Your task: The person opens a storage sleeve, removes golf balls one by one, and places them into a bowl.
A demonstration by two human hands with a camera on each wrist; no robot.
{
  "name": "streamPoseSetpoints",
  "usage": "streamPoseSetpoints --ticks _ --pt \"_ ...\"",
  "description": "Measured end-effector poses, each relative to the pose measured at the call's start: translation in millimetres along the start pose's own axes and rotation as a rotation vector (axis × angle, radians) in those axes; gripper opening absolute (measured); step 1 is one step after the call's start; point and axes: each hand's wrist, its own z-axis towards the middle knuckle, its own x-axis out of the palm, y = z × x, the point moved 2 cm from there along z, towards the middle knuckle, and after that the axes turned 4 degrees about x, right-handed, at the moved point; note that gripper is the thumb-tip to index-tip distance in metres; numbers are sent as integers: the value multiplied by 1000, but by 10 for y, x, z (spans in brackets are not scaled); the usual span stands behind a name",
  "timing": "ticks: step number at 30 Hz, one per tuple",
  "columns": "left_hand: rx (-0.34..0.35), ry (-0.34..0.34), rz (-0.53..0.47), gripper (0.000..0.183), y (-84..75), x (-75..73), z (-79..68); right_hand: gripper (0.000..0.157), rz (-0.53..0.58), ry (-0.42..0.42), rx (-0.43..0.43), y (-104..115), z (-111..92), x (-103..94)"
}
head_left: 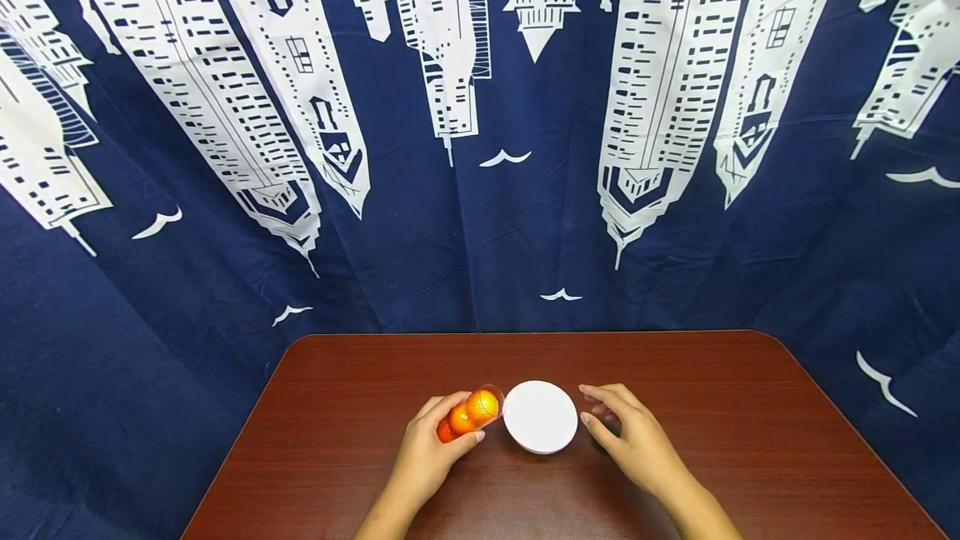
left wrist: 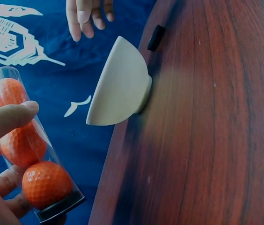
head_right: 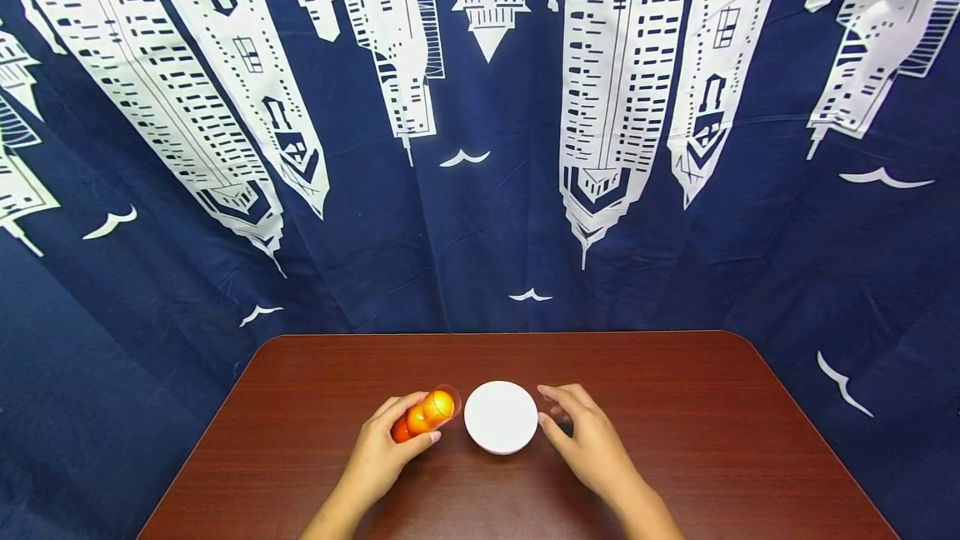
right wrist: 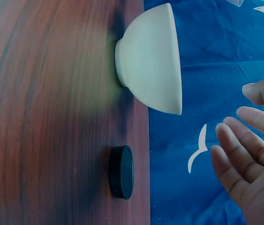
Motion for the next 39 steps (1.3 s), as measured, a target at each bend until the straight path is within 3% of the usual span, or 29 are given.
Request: streamPoseSetpoints --ticks 9,20,31,39 --pt "34 -2 67 50 -90 18 11 37 77 -2 -67 84 -2 61" --pt "110 -60 243 51 -163 75 7 36 177 37 -141 201 -53 195" --pt "258 -111 436 54 -225 164 -26 39 305 102 -155 244 -77 279" --pt "371 -136 591 56 -259 180 -41 43 316 137 -146 288 -87 354"
